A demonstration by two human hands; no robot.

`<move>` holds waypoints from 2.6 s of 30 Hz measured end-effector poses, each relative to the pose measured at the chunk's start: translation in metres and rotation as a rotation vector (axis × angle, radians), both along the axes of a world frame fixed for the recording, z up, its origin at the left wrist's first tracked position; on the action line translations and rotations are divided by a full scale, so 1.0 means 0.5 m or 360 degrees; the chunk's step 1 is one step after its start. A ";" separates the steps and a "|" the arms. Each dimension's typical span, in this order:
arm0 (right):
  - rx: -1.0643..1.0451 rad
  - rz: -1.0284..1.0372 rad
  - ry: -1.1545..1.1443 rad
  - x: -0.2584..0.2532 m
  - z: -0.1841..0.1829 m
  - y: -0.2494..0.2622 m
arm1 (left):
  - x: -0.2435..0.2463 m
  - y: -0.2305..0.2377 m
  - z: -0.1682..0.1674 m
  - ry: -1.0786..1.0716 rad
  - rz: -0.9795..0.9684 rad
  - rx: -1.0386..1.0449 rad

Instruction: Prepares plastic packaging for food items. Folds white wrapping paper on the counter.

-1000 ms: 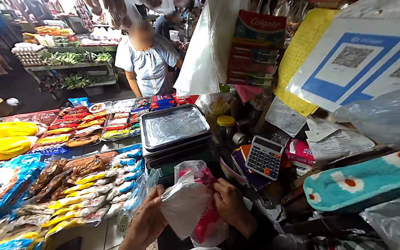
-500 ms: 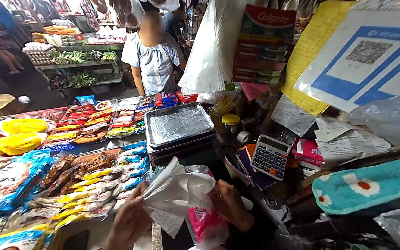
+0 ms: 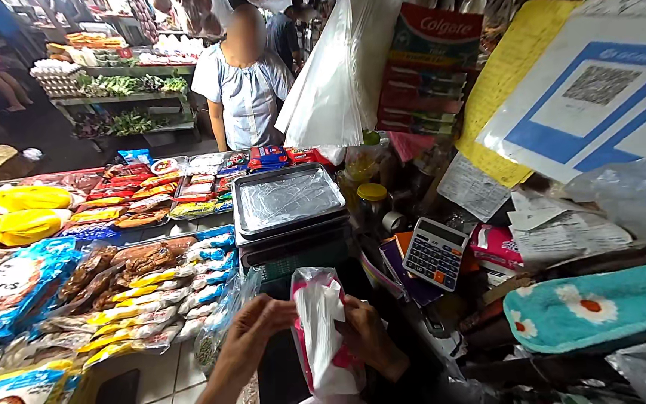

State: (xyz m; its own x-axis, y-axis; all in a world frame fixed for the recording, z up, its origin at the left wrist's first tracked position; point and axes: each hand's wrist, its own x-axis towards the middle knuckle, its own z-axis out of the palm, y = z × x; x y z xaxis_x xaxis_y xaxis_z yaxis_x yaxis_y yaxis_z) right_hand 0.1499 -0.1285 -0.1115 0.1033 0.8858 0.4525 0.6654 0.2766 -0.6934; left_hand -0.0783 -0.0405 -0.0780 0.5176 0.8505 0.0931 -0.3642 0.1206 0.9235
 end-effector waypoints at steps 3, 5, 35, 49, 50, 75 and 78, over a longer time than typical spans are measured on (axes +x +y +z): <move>-0.0224 -0.0150 -0.0183 -0.006 0.018 -0.007 | -0.022 0.013 0.019 0.0041 0.0040 0.0068; -0.0261 -0.0273 -0.0315 -0.023 0.022 -0.003 | -0.005 -0.016 0.024 0.0352 0.0025 0.0339; -0.1578 -0.1187 -0.0456 0.378 -0.058 -0.166 | -0.113 0.032 0.004 -0.0319 -0.0008 0.0030; -0.1648 -0.1101 -0.0717 0.345 0.131 -0.080 | -0.100 -0.004 -0.136 0.0474 -0.0055 0.0261; -0.1735 -0.1088 -0.0751 0.345 0.125 -0.072 | -0.099 -0.001 -0.144 0.0756 0.0020 0.0470; -0.0716 0.0196 0.1741 -0.003 0.008 0.044 | 0.040 0.022 -0.115 0.0289 -0.0077 -0.0599; -0.0694 -0.0095 0.1466 0.041 0.001 0.026 | 0.046 0.028 -0.150 0.0308 0.0156 -0.0405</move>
State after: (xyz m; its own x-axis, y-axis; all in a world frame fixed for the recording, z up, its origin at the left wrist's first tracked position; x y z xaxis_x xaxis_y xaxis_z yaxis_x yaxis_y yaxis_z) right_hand 0.1705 -0.1155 -0.1111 0.2974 0.9365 -0.1860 -0.1733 -0.1386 -0.9751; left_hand -0.0552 -0.0266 -0.1527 0.4197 0.8805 -0.2205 -0.2063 0.3291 0.9215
